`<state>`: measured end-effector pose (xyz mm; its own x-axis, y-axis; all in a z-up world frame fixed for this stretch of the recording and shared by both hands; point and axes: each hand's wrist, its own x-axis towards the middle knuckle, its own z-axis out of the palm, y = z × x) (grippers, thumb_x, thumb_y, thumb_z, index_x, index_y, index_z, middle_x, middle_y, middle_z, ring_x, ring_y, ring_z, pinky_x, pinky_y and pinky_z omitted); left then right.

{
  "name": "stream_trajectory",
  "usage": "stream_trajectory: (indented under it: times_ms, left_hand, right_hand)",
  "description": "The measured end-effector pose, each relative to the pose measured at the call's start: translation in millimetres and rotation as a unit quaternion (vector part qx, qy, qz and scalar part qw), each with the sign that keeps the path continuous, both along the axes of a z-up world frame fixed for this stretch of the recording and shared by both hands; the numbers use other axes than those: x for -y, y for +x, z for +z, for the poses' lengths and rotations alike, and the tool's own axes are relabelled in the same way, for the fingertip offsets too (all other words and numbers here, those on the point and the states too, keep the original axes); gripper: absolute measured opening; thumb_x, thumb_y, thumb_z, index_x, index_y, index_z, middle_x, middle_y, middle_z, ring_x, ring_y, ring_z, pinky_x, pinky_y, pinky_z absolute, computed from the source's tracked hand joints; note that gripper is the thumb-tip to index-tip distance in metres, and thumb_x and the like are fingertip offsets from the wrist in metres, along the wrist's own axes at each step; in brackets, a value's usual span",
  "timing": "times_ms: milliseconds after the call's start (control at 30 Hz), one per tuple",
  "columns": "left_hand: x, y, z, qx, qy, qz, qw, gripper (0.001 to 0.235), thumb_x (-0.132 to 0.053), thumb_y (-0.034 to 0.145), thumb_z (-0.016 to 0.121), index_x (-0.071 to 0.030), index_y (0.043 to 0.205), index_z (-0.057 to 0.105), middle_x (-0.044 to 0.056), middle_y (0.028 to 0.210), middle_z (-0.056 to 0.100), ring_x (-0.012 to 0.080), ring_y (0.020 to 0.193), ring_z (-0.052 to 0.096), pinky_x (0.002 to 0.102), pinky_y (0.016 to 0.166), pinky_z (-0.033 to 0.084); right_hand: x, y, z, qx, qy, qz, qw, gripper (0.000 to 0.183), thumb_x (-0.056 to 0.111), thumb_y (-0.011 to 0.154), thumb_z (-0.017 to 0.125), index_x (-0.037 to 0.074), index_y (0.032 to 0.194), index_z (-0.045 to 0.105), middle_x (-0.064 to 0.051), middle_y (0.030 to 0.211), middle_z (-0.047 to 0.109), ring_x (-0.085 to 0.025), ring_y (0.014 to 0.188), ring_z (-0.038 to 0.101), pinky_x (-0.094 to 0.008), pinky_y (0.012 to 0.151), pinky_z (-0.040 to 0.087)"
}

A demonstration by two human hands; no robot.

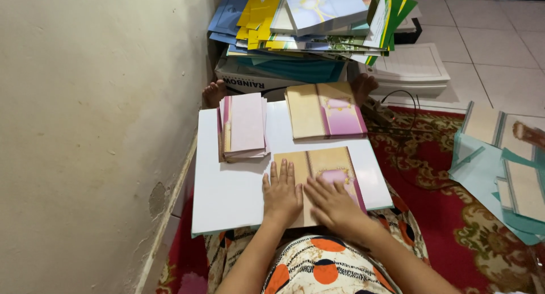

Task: Inspecting and pressing folded paper cards in a finishing area

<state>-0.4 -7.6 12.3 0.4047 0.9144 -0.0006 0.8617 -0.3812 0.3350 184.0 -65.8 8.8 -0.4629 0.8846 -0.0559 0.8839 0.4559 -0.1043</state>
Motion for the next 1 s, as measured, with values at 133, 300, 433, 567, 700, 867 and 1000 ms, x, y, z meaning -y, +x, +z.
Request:
stream_trajectory:
  times_ms: [133, 300, 433, 567, 700, 867, 1000]
  left_hand:
    - [-0.8, -0.1, 2.7, -0.007, -0.005, -0.004, 1.0, 0.065, -0.038, 0.102, 0.034, -0.007, 0.159, 0.028, 0.018, 0.166, 0.025, 0.0421, 0.154, 0.013, 0.06, 0.117, 0.014]
    - [0.4, 0.0, 4.1, 0.004, -0.001, 0.009, 1.0, 0.066, -0.038, 0.101, 0.036, -0.008, 0.159, 0.028, 0.016, 0.166, 0.026, 0.0402, 0.154, 0.014, 0.058, 0.118, 0.013]
    - [1.6, -0.7, 7.6, 0.007, -0.013, 0.013, 1.0, 0.066, -0.039, 0.101, 0.033, -0.009, 0.159, 0.028, 0.015, 0.167, 0.025, 0.039, 0.155, 0.013, 0.057, 0.118, 0.013]
    - [-2.6, 2.4, -4.1, 0.002, -0.015, 0.023, 1.0, 0.066, -0.04, 0.101, 0.029, -0.01, 0.16, 0.022, 0.011, 0.168, 0.017, 0.0346, 0.155, 0.006, 0.054, 0.121, 0.007]
    - [-6.5, 4.7, -18.1, -0.005, -0.008, 0.038, 0.999, 0.068, -0.042, 0.1, 0.026, -0.014, 0.161, 0.015, 0.009, 0.169, 0.009, 0.0292, 0.156, -0.001, 0.05, 0.123, 0.002]
    - [-11.1, 4.2, -22.6, 0.018, -0.013, 0.044, 0.999, 0.067, -0.042, 0.1, 0.032, -0.015, 0.16, 0.02, 0.014, 0.169, 0.009, 0.0325, 0.156, 0.001, 0.051, 0.123, 0.004]
    - [-9.0, 1.7, -7.7, 0.011, -0.019, 0.022, 1.0, 0.066, -0.042, 0.102, 0.036, -0.011, 0.159, 0.03, 0.021, 0.167, 0.023, 0.0402, 0.155, 0.013, 0.057, 0.119, 0.014]
  right_hand:
    - [-59.9, -6.0, -19.4, -0.02, 0.011, -0.071, 0.997, 0.064, 0.051, 0.106, 0.032, 0.024, 0.163, 0.022, -0.008, 0.166, 0.028, -0.031, 0.152, 0.026, -0.055, 0.115, 0.023]
    - [-76.3, -7.3, -34.5, -0.024, 0.066, -0.12, 0.99, 0.063, 0.048, 0.106, 0.029, 0.016, 0.161, 0.03, -0.01, 0.167, 0.03, -0.028, 0.153, 0.026, -0.051, 0.117, 0.018]
    - [-18.5, -3.1, -6.5, -0.022, -0.057, -0.083, 0.995, 0.067, 0.052, 0.106, 0.023, 0.021, 0.164, 0.018, -0.006, 0.17, 0.017, -0.029, 0.156, 0.012, -0.051, 0.12, 0.011]
    - [37.4, 15.1, 20.1, 0.013, -0.025, -0.031, 0.999, 0.06, 0.05, 0.106, 0.026, 0.03, 0.161, 0.014, 0.004, 0.167, 0.01, -0.019, 0.152, 0.006, -0.042, 0.118, 0.001]
    - [66.4, 57.8, 2.9, -0.047, -0.129, -0.184, 0.973, 0.066, 0.052, 0.103, 0.022, 0.033, 0.161, -0.004, 0.006, 0.171, -0.01, -0.015, 0.155, -0.013, -0.049, 0.124, -0.01]
    - [64.9, 27.4, 39.2, -0.002, -0.166, -0.195, 0.967, 0.069, 0.052, 0.104, 0.02, 0.027, 0.161, -0.007, 0.004, 0.171, -0.013, -0.018, 0.155, -0.019, -0.05, 0.122, -0.016]
    - [25.2, -3.3, 30.4, 0.002, -0.076, -0.067, 0.995, 0.065, 0.05, 0.105, 0.031, 0.03, 0.164, 0.012, 0.002, 0.17, 0.018, -0.029, 0.153, 0.02, -0.061, 0.117, 0.02]
